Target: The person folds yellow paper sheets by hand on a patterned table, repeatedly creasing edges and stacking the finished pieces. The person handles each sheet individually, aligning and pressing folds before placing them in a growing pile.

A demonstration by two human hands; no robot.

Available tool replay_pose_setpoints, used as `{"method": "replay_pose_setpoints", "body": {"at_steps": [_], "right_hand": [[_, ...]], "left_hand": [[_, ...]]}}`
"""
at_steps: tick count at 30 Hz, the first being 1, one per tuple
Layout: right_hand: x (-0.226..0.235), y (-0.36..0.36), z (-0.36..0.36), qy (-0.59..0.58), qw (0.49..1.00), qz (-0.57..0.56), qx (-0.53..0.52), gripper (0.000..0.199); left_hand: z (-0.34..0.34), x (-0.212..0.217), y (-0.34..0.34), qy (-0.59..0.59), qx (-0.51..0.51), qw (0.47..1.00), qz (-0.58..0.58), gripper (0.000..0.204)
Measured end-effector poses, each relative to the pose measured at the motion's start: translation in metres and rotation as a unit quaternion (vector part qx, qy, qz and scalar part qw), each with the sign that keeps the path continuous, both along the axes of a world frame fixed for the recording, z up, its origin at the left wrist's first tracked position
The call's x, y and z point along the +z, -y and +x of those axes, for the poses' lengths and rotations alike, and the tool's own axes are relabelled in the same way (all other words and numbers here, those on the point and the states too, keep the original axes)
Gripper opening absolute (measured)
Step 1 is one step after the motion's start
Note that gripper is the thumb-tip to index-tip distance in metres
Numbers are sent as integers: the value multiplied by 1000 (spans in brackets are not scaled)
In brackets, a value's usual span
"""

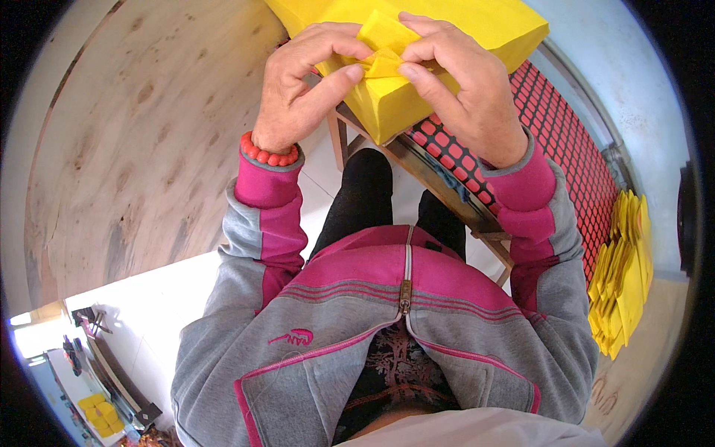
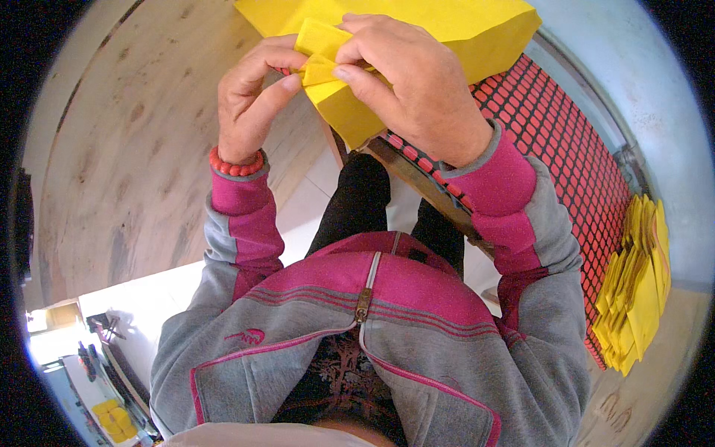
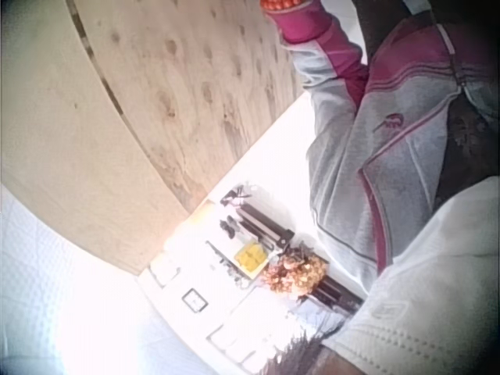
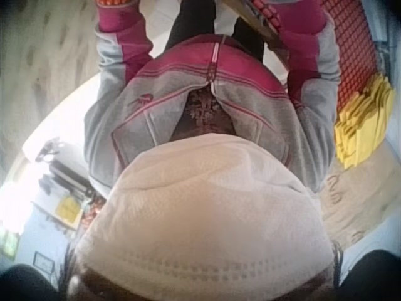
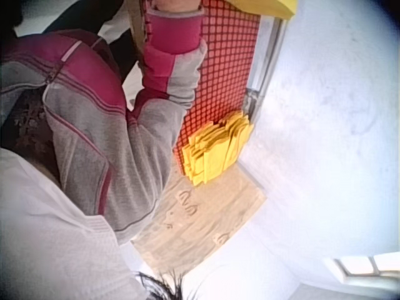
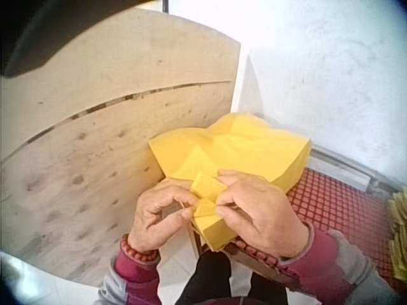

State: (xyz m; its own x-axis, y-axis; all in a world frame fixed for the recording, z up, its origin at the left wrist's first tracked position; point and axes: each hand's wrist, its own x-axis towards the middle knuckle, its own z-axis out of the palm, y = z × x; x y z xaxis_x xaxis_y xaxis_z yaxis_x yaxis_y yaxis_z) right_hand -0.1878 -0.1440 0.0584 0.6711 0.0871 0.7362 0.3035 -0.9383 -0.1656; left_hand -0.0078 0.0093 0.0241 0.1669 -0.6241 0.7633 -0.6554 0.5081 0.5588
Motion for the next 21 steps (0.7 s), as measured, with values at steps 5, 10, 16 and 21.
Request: {"method": "replay_pose_setpoints", "body": {"at_steps": [5,10,16,21], "right_hand": [[-4,1,1,14,1000,9,6,8],[-3,-5,5,57,997,40,16,15],[6,-10,-6,41,996,78,6,21],[10,-8,-2,42,998,26,24,19]], "left_hand": [[-1,-1,2,-28,-16,999,-13,14],[-4,-1,3,-46,5,999,0,10],[-7,-5,8,-93,0,995,-33,9],[-6,-8,10,-97,8,994,-43,9]]}}
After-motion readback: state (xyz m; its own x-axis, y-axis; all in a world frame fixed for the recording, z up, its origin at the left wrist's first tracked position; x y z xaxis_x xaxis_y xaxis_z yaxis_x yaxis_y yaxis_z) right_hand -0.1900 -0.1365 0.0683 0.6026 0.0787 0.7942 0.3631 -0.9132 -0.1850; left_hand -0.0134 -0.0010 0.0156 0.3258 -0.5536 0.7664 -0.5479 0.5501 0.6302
